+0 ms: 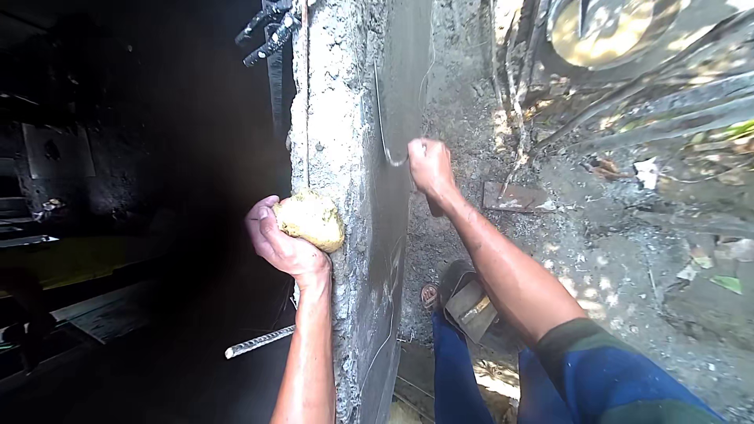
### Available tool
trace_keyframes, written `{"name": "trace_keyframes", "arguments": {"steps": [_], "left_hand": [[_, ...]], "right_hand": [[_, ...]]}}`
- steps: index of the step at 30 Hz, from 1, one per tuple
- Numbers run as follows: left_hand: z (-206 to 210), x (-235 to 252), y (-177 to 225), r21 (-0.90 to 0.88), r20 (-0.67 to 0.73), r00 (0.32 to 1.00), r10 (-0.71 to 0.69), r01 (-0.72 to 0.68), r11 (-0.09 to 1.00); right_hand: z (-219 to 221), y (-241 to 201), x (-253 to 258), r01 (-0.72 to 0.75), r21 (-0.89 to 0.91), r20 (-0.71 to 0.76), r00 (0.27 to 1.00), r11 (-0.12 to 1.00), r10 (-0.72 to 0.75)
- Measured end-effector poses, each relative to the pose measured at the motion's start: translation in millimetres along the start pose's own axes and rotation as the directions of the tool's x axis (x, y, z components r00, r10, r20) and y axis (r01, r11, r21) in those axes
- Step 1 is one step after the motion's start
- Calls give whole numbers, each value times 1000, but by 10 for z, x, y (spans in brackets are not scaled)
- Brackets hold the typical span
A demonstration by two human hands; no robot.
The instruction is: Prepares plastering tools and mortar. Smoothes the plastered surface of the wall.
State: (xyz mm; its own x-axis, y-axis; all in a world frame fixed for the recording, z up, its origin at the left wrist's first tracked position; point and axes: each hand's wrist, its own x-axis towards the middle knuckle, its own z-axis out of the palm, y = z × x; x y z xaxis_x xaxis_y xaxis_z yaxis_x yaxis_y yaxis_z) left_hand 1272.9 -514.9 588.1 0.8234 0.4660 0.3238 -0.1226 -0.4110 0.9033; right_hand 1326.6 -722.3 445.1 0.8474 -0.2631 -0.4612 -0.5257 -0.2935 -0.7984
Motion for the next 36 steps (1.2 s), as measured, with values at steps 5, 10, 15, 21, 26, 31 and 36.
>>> {"name": "trace_keyframes", "arguments": {"steps": [5,10,15,21,26,31,36], "left_hand": [[20,8,3,-11,-1,1000,5,-5,1000],[-11,-17,14,27,17,1000,-3,2,1000],[18,-12,40,17,11,1000,3,-3,1000],[-7,-49,62,61,22,1000,-4,2,998],[38,-13,58,71,4,1000,29,-29,997],[17,-50,72,104,14,1000,26,-27,994],[53,-13,66,83,12,999,44,-45,995]], "right_hand": [[-4,31,49,37,57,-12,999,998,-37],[-2,70,218,-22,54,50,999,998,19],[-36,189,16,31,57,46,998,998,-34],[-39,87,186,15,58,47,999,998,-18],[0,215,-66,-4,35,91,996,999,1],[36,108,288,-26,111,54,998,993,20],[53,254,-56,-18,72,88,996,997,12]]}}
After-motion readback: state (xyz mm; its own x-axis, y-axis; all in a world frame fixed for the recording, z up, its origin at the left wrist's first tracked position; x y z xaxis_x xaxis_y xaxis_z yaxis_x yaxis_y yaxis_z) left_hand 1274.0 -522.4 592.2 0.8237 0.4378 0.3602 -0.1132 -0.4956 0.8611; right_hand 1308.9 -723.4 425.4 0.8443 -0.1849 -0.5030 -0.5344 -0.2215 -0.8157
